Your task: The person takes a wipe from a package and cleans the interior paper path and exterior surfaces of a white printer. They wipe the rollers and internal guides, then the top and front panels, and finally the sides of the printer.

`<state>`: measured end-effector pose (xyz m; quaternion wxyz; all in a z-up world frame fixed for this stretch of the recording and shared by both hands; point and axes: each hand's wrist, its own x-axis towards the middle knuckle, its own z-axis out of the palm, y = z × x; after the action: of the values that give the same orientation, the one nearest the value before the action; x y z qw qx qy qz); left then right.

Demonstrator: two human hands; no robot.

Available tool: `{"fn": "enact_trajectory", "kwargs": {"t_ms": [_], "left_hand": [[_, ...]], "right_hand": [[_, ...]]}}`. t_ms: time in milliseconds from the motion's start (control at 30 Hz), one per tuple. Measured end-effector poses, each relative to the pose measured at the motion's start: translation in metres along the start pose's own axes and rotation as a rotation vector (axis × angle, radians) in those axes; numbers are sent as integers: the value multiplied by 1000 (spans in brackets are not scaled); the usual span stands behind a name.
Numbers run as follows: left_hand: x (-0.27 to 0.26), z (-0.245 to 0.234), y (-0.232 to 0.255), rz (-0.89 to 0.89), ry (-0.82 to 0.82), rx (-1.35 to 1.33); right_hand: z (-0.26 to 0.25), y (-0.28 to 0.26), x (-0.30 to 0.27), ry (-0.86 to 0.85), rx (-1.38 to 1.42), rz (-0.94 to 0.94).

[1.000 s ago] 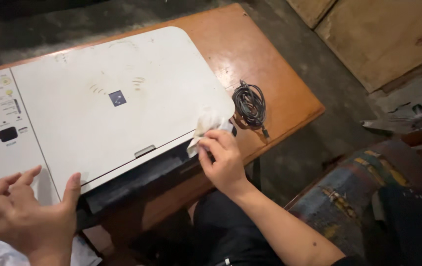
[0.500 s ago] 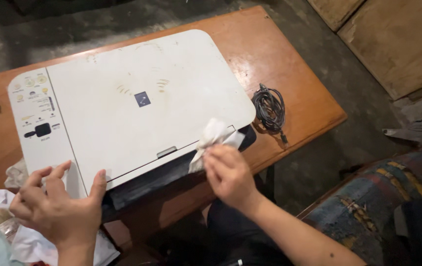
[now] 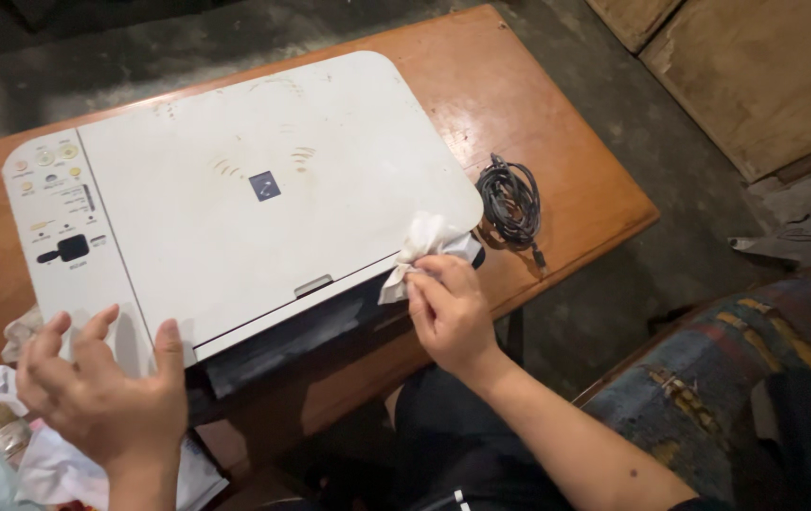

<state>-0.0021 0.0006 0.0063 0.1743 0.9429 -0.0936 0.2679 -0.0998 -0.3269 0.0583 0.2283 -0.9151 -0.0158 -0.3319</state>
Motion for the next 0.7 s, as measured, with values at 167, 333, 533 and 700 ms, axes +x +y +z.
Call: {"fn": "enact_trajectory", "kwargs": {"t_ms": [167, 333, 533, 700], "left_hand": [[1, 0, 0, 23, 8, 62], [0, -1, 0, 8, -10, 59], [2, -2, 1, 14, -14, 99], [1, 0, -3, 13, -41, 110]], "right_hand": [[17, -16, -8, -64, -36, -47], [28, -30, -18, -142, 157, -199], [0, 20, -5, -54, 21, -79], [5, 20, -14, 14, -133, -61]]}}
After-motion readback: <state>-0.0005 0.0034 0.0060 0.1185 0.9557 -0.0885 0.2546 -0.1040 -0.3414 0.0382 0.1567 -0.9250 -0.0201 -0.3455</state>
